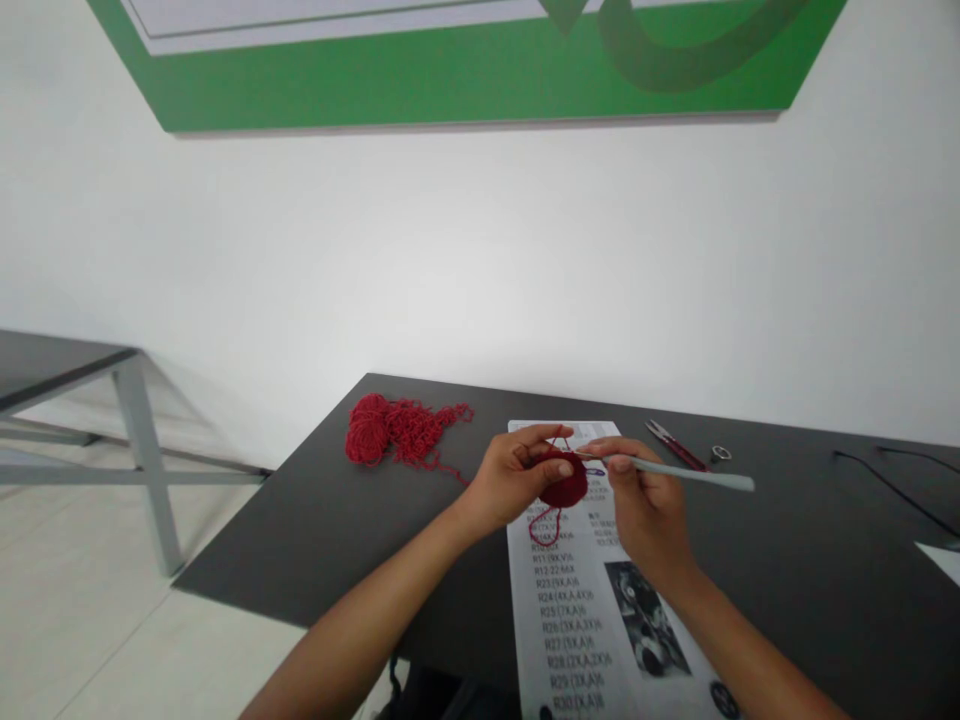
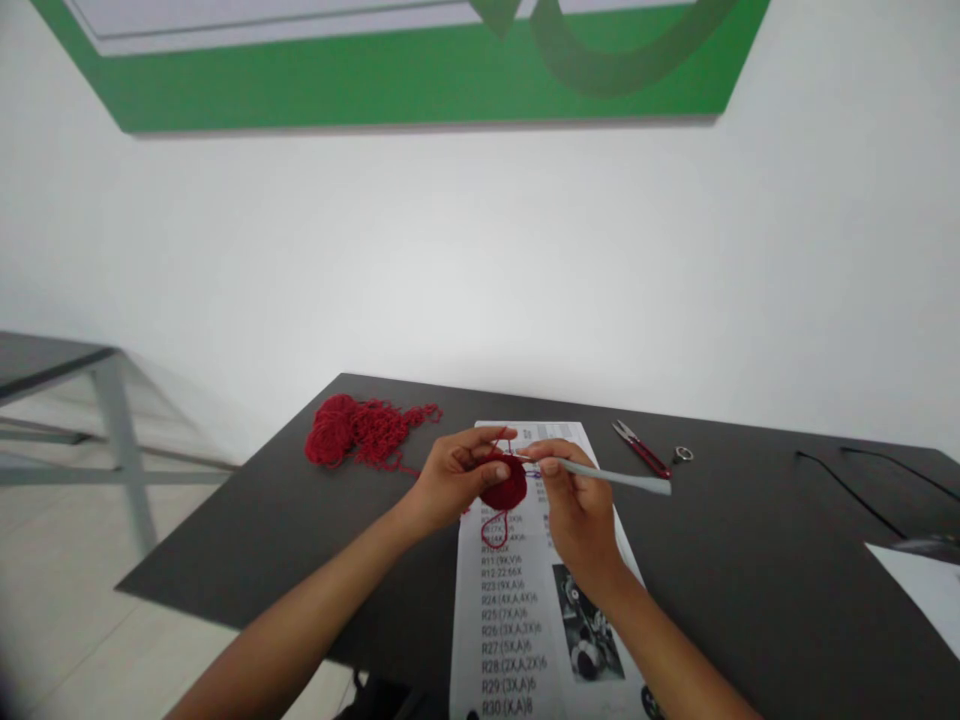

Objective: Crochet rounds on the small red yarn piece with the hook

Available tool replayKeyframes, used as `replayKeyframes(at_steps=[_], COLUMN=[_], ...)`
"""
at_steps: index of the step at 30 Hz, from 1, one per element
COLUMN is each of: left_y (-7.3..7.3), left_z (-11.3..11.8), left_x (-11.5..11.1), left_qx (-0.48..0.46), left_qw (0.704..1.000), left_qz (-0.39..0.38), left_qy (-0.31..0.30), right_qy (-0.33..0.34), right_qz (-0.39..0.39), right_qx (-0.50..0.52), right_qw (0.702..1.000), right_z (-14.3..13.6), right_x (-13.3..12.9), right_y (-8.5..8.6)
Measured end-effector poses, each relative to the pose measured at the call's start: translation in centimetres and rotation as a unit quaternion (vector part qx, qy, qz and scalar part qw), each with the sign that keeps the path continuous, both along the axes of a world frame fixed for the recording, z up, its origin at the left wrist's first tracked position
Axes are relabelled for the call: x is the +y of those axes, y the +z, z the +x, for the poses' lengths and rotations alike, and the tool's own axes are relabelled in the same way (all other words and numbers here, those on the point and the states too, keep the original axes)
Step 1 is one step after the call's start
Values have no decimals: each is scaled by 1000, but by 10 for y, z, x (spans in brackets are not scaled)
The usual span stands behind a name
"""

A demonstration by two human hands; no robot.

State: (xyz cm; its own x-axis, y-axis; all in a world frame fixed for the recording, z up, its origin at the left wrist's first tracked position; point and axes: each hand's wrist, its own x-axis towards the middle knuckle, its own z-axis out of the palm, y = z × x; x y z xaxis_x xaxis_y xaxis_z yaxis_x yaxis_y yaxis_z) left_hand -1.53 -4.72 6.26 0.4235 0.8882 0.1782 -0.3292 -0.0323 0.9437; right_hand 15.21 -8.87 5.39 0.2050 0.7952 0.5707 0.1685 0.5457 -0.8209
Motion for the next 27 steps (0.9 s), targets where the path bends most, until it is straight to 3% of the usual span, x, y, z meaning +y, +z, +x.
replayKeyframes(at_steps=[11,15,20,23,25,27], left_y=[-3,-6,-7,-9,-11,-14], left_z=[-1,-1,-5,-5,-2,5], left_x=[0,1,0,0,-1,-3], left_qx=[34,69,190,209,190,130], left_qw=[998,994,952,935,944,974], left_qz=[41,79,216,262,242,156], left_qy=[14,35,102,117,119,98], right_qy=[49,34,18,21,8,-13], right_qz=[67,73,80,110,147,187], right_qx=[-87,-117,-207,-278,-317,-344], right_qw=[993,990,975,954,937,920], right_z=[8,8,8,7,8,11], right_x=[1,0,1,4,6,8], right_y=[5,2,0,-3,-6,-10])
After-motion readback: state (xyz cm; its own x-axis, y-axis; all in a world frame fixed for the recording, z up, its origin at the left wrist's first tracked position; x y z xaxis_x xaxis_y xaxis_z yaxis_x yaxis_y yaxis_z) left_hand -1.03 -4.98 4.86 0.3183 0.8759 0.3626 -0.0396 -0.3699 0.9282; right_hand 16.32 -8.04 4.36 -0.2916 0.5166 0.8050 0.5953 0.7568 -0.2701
